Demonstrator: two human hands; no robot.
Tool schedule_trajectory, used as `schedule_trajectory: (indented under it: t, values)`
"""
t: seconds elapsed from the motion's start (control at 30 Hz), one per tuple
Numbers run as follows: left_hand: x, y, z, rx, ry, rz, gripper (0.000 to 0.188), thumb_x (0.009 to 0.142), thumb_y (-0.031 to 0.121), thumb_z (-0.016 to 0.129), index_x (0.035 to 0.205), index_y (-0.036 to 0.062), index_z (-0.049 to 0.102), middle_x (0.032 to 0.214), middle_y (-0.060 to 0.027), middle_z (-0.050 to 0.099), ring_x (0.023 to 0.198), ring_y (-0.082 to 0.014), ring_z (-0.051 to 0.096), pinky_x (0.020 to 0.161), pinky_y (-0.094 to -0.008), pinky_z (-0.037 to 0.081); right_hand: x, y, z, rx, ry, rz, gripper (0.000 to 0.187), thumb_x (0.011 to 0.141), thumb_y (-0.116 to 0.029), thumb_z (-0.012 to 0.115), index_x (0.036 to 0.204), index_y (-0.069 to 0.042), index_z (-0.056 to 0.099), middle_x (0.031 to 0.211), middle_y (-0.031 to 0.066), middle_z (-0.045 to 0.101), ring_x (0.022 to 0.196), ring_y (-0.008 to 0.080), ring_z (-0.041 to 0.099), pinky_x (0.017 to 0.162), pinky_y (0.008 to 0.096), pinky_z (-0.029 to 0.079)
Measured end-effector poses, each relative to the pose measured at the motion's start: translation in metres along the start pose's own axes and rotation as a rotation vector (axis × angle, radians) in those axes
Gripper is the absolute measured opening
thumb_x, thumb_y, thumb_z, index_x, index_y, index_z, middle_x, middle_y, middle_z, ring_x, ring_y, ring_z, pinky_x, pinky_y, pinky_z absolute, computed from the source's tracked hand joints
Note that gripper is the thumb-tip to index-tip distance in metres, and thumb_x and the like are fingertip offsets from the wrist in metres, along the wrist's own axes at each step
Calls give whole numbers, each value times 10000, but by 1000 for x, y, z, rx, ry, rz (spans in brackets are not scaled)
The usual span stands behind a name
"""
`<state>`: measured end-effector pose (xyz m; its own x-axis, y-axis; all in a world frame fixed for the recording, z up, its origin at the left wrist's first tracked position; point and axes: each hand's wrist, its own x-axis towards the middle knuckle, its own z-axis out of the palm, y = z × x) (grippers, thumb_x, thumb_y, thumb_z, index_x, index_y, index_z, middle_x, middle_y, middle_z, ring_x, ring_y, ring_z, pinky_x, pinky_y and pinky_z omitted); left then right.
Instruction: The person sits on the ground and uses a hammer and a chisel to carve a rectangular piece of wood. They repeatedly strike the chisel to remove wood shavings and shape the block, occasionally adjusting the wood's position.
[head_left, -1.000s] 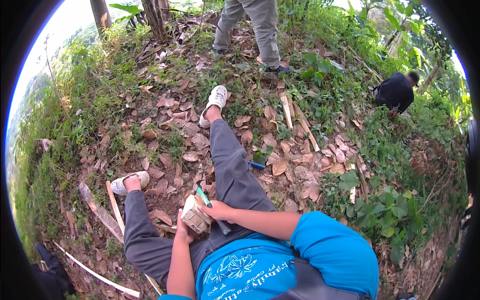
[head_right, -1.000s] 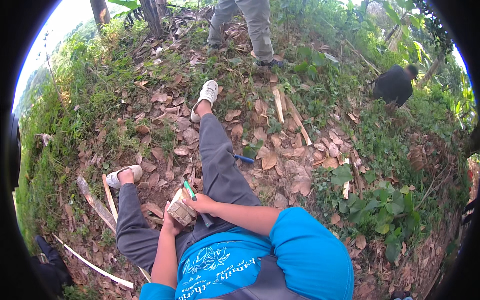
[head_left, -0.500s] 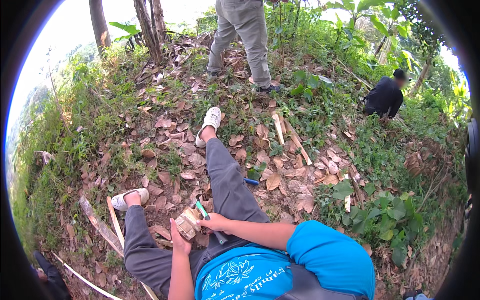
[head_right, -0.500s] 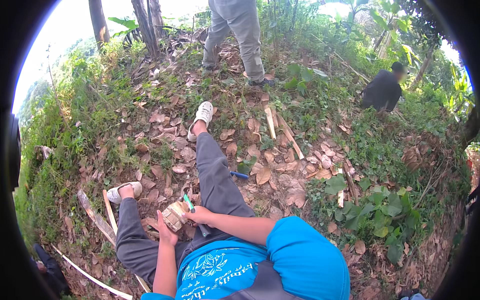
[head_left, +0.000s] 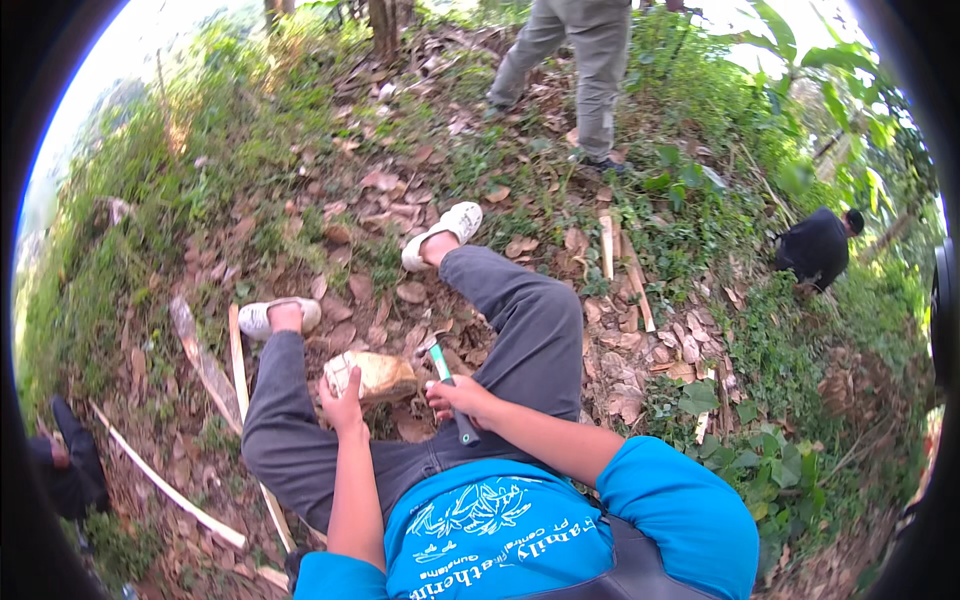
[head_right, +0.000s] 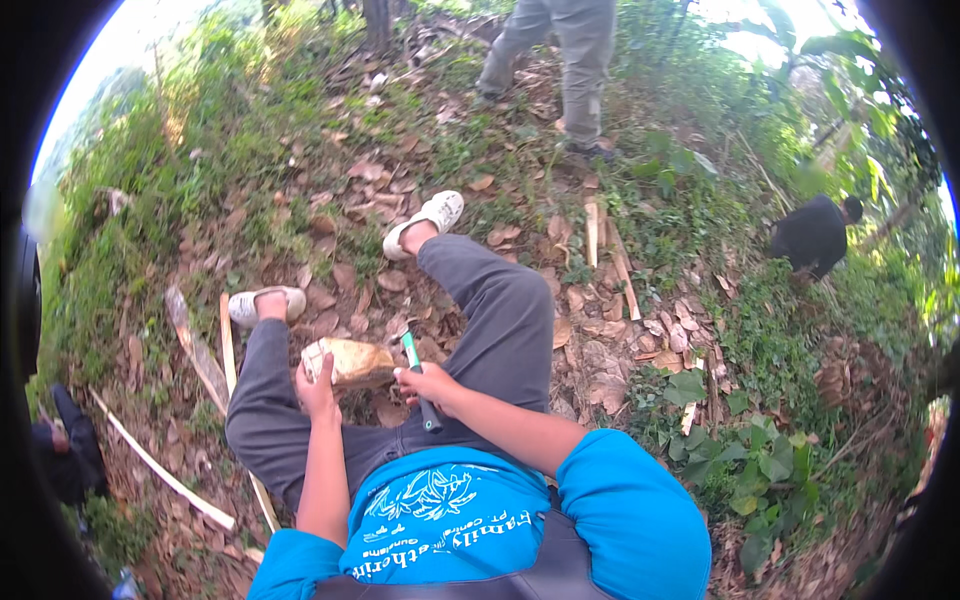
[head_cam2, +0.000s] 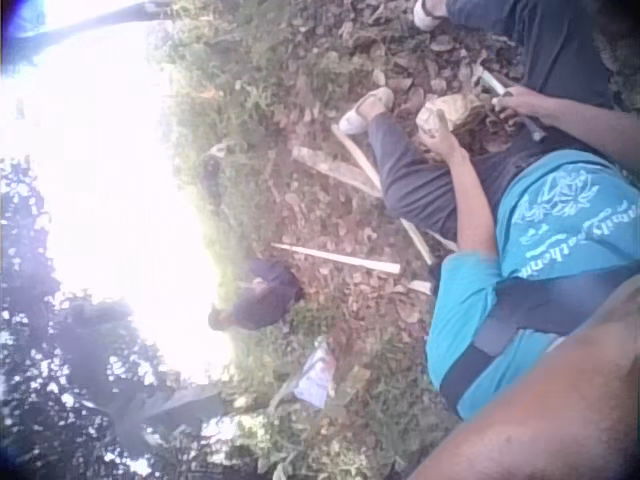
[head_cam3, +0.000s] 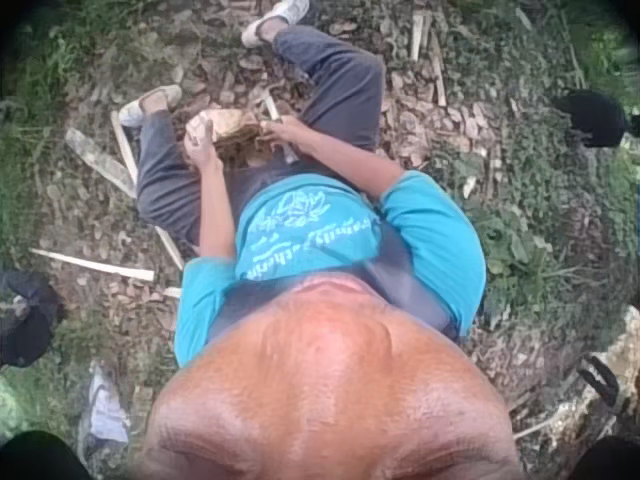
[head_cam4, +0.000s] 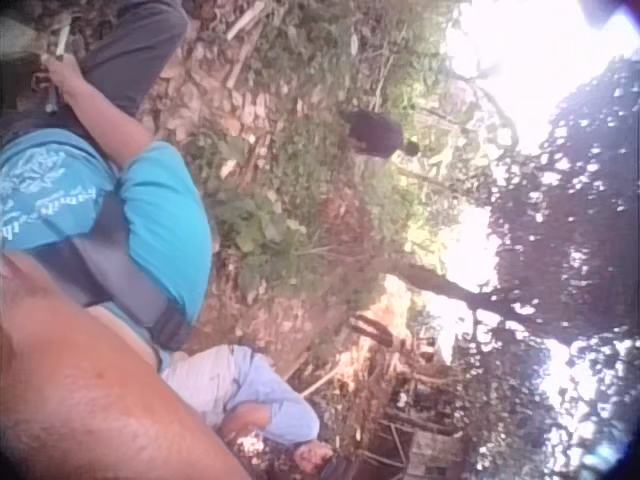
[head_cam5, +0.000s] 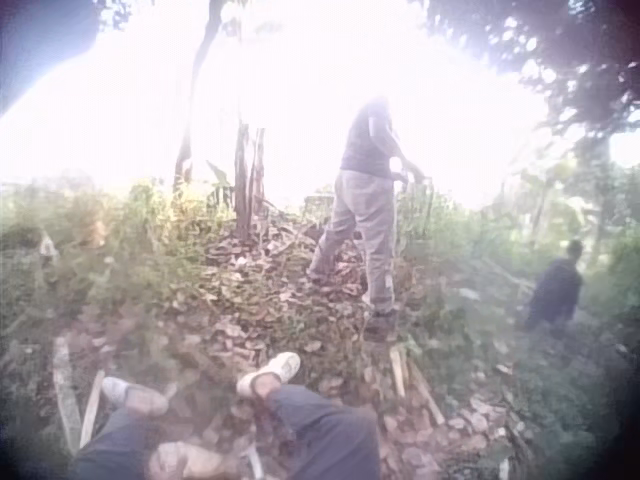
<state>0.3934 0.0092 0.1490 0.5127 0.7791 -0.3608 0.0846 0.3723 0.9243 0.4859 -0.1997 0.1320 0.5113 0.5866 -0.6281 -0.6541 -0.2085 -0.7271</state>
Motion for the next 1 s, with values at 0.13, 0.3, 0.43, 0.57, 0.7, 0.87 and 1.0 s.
schedule_trajectory:
  t: [0.13,0.3,0.43,0.57,0.7,0.87,1.0]
  values:
    - [16,-31,-12,135,-145,267,853,736,223,925,1396,-28,447,1274,-115,597,1157,-195,595,998,-345,479,24,18,-9,153,45,112,301,985,-291,670,1070,-19,576,937,75,651,820,174,695,694,322,627]
    - [7,-25,-26,605,-171,430,1073,664,262,946,1488,-7,312,1381,-168,545,1258,-226,565,1057,-365,457,16,9,8,120,-13,95,294,973,-293,690,1053,-37,570,934,65,647,803,155,683,715,308,627]
    - [12,-20,-19,491,-181,394,950,711,115,876,1478,-4,329,1346,-130,544,1239,-201,569,1036,-351,474,18,9,-1,23,-57,125,304,967,-330,700,1046,-70,563,933,32,625,826,121,658,753,276,605]
    - [28,-29,-10,367,-181,439,891,716,32,854,1460,-8,363,1330,-113,529,1206,-179,575,1032,-342,476,19,7,-8,59,-30,165,294,966,-328,701,1030,-78,559,922,26,621,803,116,649,729,269,595]
    - [21,-17,14,533,-150,515,911,720,17,853,1458,-31,321,1335,-133,523,1219,-195,574,1043,-341,476,20,-2,-13,137,3,150,284,966,-320,701,1026,-91,544,896,17,606,766,109,628,703,271,584]
    - [24,-33,13,100,17,409,779,750,71,869,1343,-20,373,1261,-145,546,1168,-199,596,998,-334,498,21,-3,-10,162,-15,152,273,971,-312,695,1018,-98,533,877,12,589,754,105,618,687,269,584]
    - [46,-32,3,-20,176,334,629,853,80,802,1324,-4,394,1268,-122,546,1150,-173,571,983,-315,478,22,-5,-9,152,-10,167,275,974,-306,691,1039,-91,534,902,17,585,770,98,609,682,261,572]
